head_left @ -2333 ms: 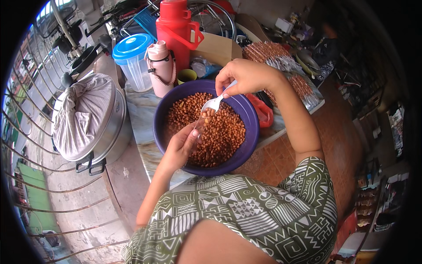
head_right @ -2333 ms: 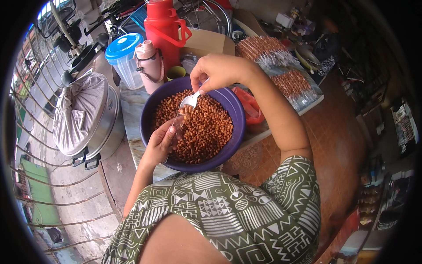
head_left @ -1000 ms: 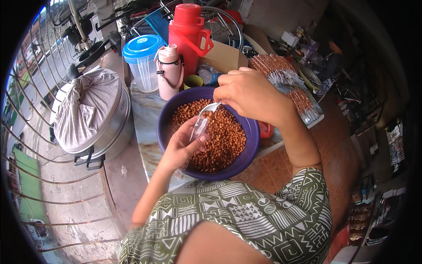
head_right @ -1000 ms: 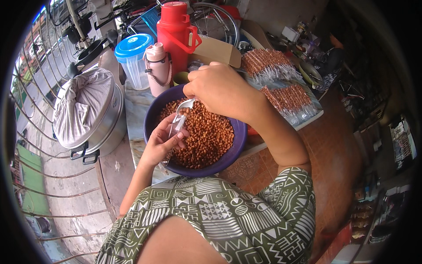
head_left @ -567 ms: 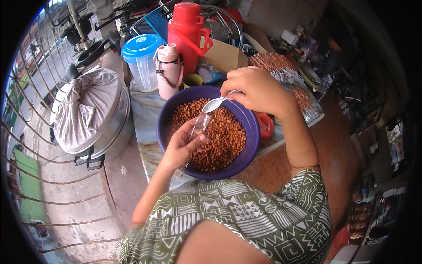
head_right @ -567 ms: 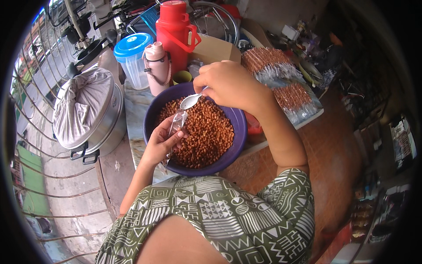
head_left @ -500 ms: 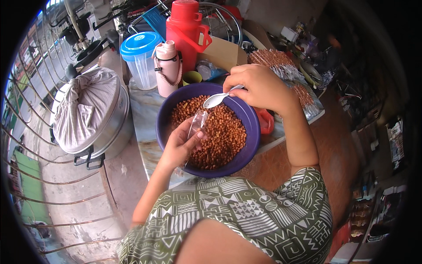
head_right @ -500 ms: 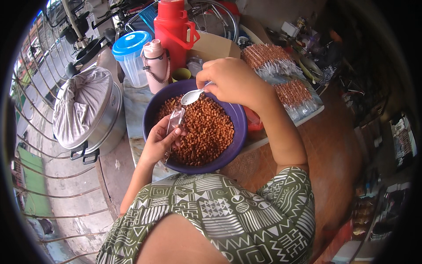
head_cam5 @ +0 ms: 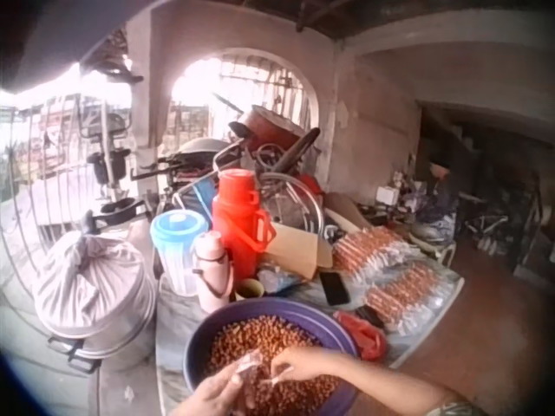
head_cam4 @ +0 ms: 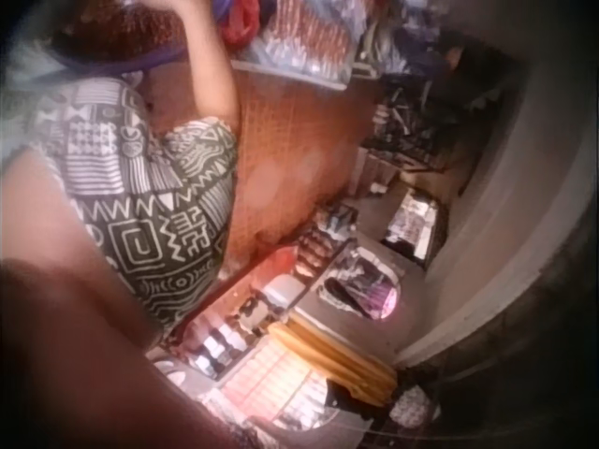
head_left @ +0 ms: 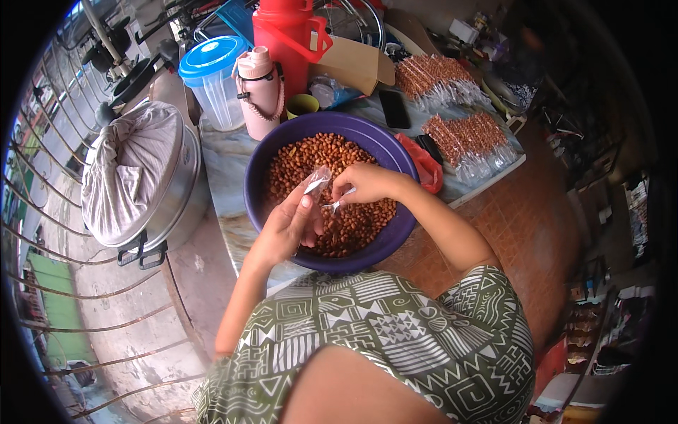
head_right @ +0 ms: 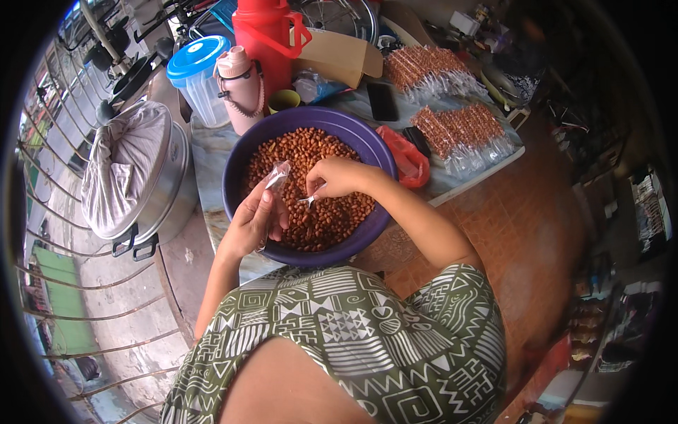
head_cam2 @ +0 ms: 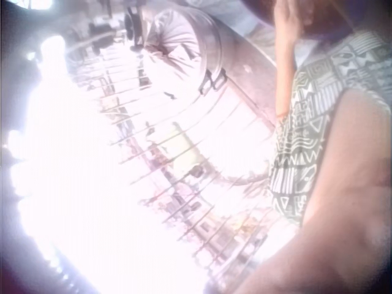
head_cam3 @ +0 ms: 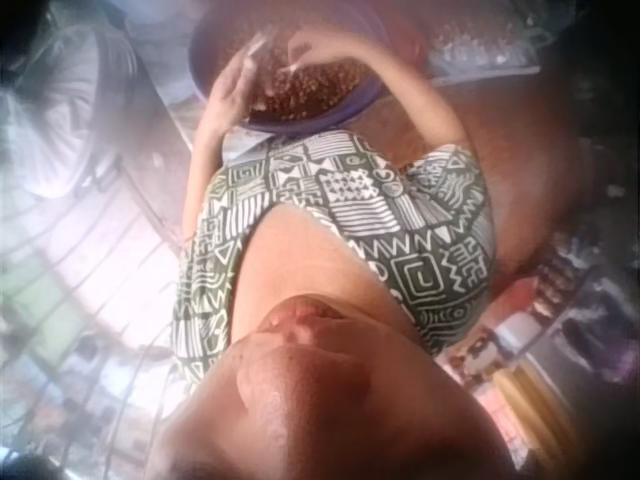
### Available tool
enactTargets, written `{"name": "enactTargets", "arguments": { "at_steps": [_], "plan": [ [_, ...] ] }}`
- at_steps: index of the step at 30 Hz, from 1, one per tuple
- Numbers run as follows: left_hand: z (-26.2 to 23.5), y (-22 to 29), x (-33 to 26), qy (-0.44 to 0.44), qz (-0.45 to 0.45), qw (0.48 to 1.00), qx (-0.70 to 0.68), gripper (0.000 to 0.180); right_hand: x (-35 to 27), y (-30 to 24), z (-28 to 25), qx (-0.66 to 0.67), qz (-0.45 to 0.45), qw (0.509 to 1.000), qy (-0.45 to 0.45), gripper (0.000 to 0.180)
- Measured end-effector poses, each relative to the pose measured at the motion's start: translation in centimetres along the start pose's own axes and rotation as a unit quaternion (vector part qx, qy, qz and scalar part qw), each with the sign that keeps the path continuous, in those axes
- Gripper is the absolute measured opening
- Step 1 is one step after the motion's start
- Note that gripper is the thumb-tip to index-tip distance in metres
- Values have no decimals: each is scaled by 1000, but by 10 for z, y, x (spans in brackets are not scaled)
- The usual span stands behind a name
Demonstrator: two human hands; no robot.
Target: The person scoops roasted peanuts from a large purple bowl into small clear plastic bags using a white plastic spoon. After filling each bag, the person places it on a tray with other filled bags. The process repeats continuously throughout the clip.
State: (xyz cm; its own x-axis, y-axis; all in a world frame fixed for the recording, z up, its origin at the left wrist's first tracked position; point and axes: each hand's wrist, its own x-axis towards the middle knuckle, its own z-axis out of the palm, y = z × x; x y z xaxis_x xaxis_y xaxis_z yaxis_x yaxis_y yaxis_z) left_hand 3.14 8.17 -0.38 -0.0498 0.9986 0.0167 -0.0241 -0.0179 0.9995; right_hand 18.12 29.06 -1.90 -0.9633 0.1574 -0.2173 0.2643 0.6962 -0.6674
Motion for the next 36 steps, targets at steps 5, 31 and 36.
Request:
{"name": "enactTargets", "arguments": {
  "at_steps": [5,31,36],
  "plan": [
    [5,-2,1,14,13,999,28,53,-18,16,-39,89,-20,996,13,14],
    [15,3,5,23,-7,996,83,36,-43,-111,-148,-196,-31,980,12,15],
    [15,1,5,26,5,996,86,37,-44,-118,-143,-226,-44,973,30,15]
  ]
}}
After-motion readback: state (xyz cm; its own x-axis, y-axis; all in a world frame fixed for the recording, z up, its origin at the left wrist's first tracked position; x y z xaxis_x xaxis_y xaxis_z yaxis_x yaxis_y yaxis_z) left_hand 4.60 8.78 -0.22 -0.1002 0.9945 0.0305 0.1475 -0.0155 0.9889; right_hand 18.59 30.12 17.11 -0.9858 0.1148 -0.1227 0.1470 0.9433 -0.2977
